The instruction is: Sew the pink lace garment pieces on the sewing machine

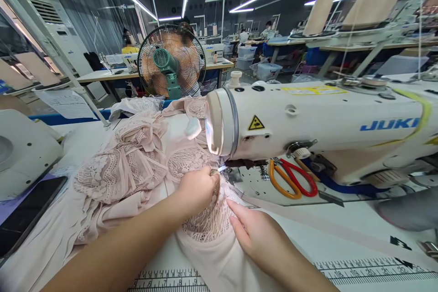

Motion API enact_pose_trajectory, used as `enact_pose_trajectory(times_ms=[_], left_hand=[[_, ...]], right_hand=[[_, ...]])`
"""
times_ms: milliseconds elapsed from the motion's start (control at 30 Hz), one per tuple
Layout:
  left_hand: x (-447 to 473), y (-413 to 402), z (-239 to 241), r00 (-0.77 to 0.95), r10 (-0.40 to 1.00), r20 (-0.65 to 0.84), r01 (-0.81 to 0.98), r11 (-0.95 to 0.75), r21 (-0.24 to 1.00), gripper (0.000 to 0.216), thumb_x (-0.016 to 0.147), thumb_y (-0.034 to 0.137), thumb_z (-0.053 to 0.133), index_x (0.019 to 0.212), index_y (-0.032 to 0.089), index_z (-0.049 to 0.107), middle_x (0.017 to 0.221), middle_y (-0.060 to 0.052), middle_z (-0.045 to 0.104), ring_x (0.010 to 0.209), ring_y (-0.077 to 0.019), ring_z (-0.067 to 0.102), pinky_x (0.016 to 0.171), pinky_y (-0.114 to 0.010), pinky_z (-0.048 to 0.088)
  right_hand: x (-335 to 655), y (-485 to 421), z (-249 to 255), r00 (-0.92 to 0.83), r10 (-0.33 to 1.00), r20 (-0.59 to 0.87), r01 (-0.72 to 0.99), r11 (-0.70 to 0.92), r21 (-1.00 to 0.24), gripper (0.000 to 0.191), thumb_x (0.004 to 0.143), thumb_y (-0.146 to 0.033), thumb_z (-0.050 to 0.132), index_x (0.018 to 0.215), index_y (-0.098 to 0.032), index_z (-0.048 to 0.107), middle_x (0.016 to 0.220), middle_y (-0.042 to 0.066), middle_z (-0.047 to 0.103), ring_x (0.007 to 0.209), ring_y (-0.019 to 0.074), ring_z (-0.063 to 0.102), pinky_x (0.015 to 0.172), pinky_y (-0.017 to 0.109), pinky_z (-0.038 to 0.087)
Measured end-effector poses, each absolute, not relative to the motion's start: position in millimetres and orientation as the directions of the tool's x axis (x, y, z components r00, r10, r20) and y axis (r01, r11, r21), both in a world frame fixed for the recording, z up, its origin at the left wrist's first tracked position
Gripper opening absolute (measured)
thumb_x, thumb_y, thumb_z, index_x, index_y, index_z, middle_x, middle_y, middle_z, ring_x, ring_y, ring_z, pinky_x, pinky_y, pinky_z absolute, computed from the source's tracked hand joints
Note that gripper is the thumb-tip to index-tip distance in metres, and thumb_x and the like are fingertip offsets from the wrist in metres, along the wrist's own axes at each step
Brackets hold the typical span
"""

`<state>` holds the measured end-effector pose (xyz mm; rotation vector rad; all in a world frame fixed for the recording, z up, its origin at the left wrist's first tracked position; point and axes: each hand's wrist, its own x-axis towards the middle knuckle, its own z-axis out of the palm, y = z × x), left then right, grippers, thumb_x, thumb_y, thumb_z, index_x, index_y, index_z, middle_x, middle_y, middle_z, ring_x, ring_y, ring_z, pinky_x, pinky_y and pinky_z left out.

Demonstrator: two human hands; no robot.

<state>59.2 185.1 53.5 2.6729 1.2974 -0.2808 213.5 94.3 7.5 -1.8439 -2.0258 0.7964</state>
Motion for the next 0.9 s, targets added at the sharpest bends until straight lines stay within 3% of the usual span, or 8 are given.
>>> enact_pose_trajectory(times_ms=[400, 733, 900], left_hand=[[59, 189, 56, 0.586, 0.784, -0.207, 0.806, -0.59, 0.049, 0.028, 0.08, 0.02, 0.05, 0.106, 0.017, 0.061, 0.102, -0.011, 0.056, 0.077, -0.0234, 0.063, 0.063, -0.03, 0.047], [49, 213, 40, 0.584, 0.807, -0.09, 0.812, -0.58, 0.069, 0.034, 0.077, 0.014, 0.047, 0.106, 0.023, 0.063, 0.099, -0.009, 0.056, 0.078, -0.0234, 0.062, 0.062, -0.03, 0.046], [43, 214, 37, 0.573, 0.819, -0.022, 0.816, -0.568, 0.109, 0.037, 0.077, 0.014, 0.045, 0.109, 0.024, 0.061, 0.097, -0.007, 0.057, 0.079, -0.0228, 0.061, 0.064, -0.031, 0.046]], right_hand=[[214, 101, 10, -0.133, 0.98, -0.151, 0.826, 0.025, -0.564, 0.052, 0.088, -0.037, 0.031, 0.129, -0.016, 0.055, 0.125, 0.009, 0.062, 0.112, 0.0267, 0.059, 0.09, 0.037, 0.049], [212, 108, 9, -0.096, 0.984, -0.148, 0.825, -0.004, -0.565, 0.052, 0.087, -0.038, 0.034, 0.129, -0.017, 0.055, 0.126, 0.009, 0.061, 0.112, 0.0278, 0.059, 0.09, 0.038, 0.049], [210, 110, 13, -0.102, 0.977, -0.187, 0.861, -0.008, -0.508, 0.055, 0.086, -0.037, 0.03, 0.131, -0.013, 0.052, 0.127, 0.012, 0.06, 0.114, 0.0296, 0.057, 0.094, 0.042, 0.046]])
